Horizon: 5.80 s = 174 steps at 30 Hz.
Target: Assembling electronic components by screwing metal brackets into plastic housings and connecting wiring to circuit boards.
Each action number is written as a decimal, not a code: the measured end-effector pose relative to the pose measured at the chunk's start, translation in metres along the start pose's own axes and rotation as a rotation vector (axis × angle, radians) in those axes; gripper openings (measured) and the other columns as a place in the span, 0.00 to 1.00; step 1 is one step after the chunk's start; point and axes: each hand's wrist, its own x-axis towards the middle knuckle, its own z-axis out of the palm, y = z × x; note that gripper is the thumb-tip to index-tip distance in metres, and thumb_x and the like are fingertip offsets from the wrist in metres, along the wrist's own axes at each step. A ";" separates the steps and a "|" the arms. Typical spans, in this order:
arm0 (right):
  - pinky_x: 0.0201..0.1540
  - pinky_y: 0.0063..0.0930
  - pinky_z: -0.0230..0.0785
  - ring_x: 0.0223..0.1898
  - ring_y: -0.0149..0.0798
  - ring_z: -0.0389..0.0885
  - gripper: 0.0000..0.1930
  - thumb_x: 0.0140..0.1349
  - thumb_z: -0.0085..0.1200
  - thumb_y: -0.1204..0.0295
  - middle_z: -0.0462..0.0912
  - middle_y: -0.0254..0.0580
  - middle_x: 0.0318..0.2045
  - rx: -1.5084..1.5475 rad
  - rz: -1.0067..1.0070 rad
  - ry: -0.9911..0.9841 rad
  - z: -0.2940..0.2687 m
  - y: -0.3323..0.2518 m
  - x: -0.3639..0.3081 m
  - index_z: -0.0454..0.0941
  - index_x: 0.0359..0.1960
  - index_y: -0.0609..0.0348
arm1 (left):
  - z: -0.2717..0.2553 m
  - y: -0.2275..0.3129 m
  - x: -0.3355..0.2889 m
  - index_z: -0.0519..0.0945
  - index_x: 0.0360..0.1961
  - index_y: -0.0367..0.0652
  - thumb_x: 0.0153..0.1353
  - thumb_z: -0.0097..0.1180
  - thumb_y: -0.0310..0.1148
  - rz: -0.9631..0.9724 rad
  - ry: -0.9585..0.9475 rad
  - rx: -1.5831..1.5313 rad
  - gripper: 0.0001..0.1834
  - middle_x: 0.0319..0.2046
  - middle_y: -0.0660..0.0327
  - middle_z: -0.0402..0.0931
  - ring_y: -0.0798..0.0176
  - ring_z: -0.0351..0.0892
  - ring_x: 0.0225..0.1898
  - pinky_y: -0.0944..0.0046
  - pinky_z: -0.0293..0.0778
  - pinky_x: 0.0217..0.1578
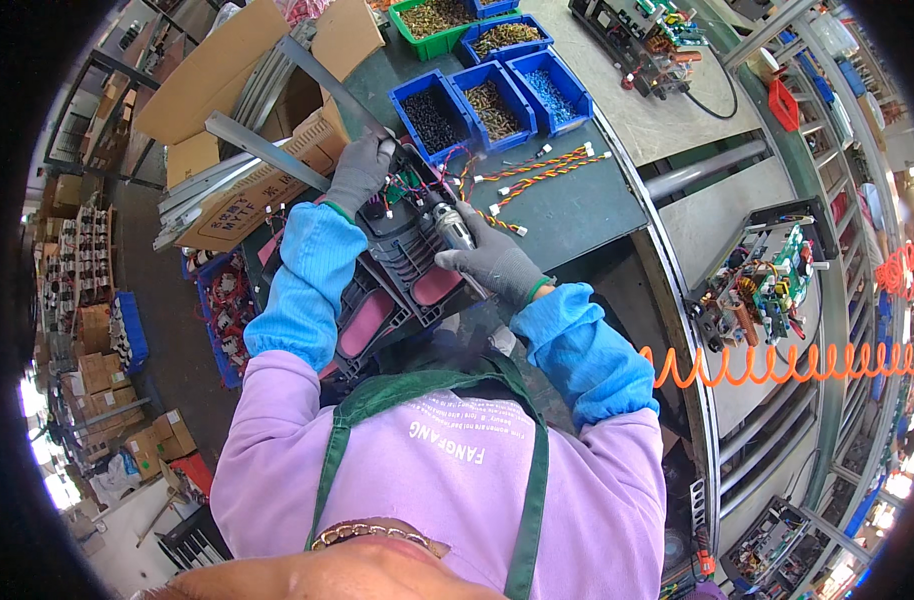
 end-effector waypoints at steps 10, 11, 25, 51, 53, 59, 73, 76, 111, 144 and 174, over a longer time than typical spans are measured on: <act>0.63 0.29 0.57 0.60 0.41 0.68 0.51 0.51 0.67 0.62 0.67 0.54 0.62 -0.006 -0.013 -0.001 -0.001 0.003 0.003 0.46 0.72 0.60 | 0.005 -0.007 0.004 0.75 0.46 0.36 0.66 0.45 0.43 0.021 0.023 -0.002 0.20 0.35 0.42 0.79 0.39 0.79 0.41 0.45 0.74 0.44; 0.63 0.29 0.57 0.60 0.41 0.68 0.51 0.51 0.67 0.62 0.67 0.54 0.62 -0.005 -0.013 -0.001 -0.001 0.004 0.003 0.46 0.72 0.60 | 0.006 -0.008 0.004 0.74 0.46 0.36 0.66 0.44 0.44 0.026 0.042 -0.010 0.21 0.35 0.42 0.79 0.39 0.79 0.41 0.45 0.74 0.44; 0.62 0.28 0.59 0.58 0.41 0.71 0.52 0.51 0.66 0.60 0.70 0.54 0.60 -0.185 -0.031 0.011 0.000 0.008 0.013 0.45 0.72 0.59 | 0.009 -0.008 0.007 0.75 0.45 0.37 0.66 0.45 0.42 -0.021 0.000 0.002 0.18 0.38 0.41 0.78 0.38 0.78 0.42 0.45 0.73 0.44; 0.50 0.43 0.70 0.47 0.58 0.80 0.49 0.47 0.65 0.51 0.81 0.57 0.43 -0.627 -0.031 0.062 -0.008 -0.008 0.017 0.51 0.71 0.36 | 0.016 -0.018 0.000 0.68 0.45 0.35 0.65 0.48 0.44 -0.061 0.089 -0.048 0.20 0.34 0.40 0.79 0.37 0.80 0.40 0.43 0.74 0.42; 0.50 0.43 0.71 0.47 0.58 0.80 0.49 0.47 0.65 0.52 0.82 0.57 0.42 -0.636 -0.023 0.053 -0.009 -0.010 0.019 0.52 0.71 0.36 | 0.017 -0.018 -0.001 0.67 0.45 0.36 0.65 0.49 0.43 -0.060 0.082 -0.057 0.19 0.34 0.40 0.79 0.37 0.79 0.40 0.43 0.74 0.43; 0.49 0.44 0.71 0.45 0.58 0.80 0.48 0.47 0.65 0.52 0.82 0.56 0.39 -0.672 0.000 0.068 -0.008 -0.007 0.020 0.52 0.71 0.35 | 0.013 -0.011 0.000 0.67 0.44 0.36 0.65 0.48 0.42 -0.111 0.051 -0.009 0.19 0.35 0.40 0.79 0.36 0.79 0.40 0.43 0.73 0.44; 0.50 0.43 0.71 0.46 0.58 0.80 0.49 0.47 0.65 0.53 0.82 0.57 0.42 -0.663 -0.013 0.045 -0.010 -0.007 0.023 0.52 0.71 0.35 | 0.015 -0.010 0.001 0.73 0.44 0.36 0.66 0.48 0.44 -0.143 0.086 -0.001 0.19 0.34 0.39 0.79 0.36 0.78 0.41 0.44 0.73 0.43; 0.50 0.43 0.71 0.46 0.58 0.80 0.48 0.47 0.65 0.54 0.82 0.57 0.42 -0.672 -0.007 0.046 -0.011 -0.010 0.022 0.52 0.71 0.35 | 0.015 -0.010 0.001 0.73 0.44 0.36 0.66 0.48 0.44 -0.142 0.075 0.008 0.19 0.34 0.39 0.79 0.36 0.78 0.42 0.43 0.73 0.43; 0.54 0.36 0.70 0.52 0.51 0.80 0.48 0.45 0.70 0.61 0.81 0.53 0.49 -0.464 0.014 0.110 -0.001 -0.010 0.021 0.58 0.70 0.39 | 0.014 -0.009 0.002 0.66 0.46 0.34 0.65 0.48 0.40 -0.060 -0.028 0.076 0.19 0.32 0.40 0.80 0.38 0.81 0.37 0.44 0.75 0.40; 0.25 0.29 0.80 0.24 0.35 0.80 0.52 0.45 0.65 0.49 0.76 0.45 0.32 0.802 -0.102 -0.035 -0.027 0.087 -0.124 0.52 0.69 0.57 | 0.002 0.036 -0.136 0.68 0.61 0.42 0.54 0.62 0.40 -0.329 0.192 0.133 0.34 0.60 0.48 0.66 0.45 0.70 0.58 0.53 0.67 0.58; 0.26 0.25 0.76 0.23 0.35 0.79 0.64 0.40 0.70 0.55 0.75 0.46 0.32 0.737 -0.042 0.069 -0.039 0.078 -0.202 0.33 0.74 0.48 | 0.050 0.057 0.070 0.78 0.39 0.47 0.61 0.57 0.43 -0.136 0.174 0.070 0.12 0.37 0.53 0.80 0.48 0.80 0.41 0.46 0.74 0.41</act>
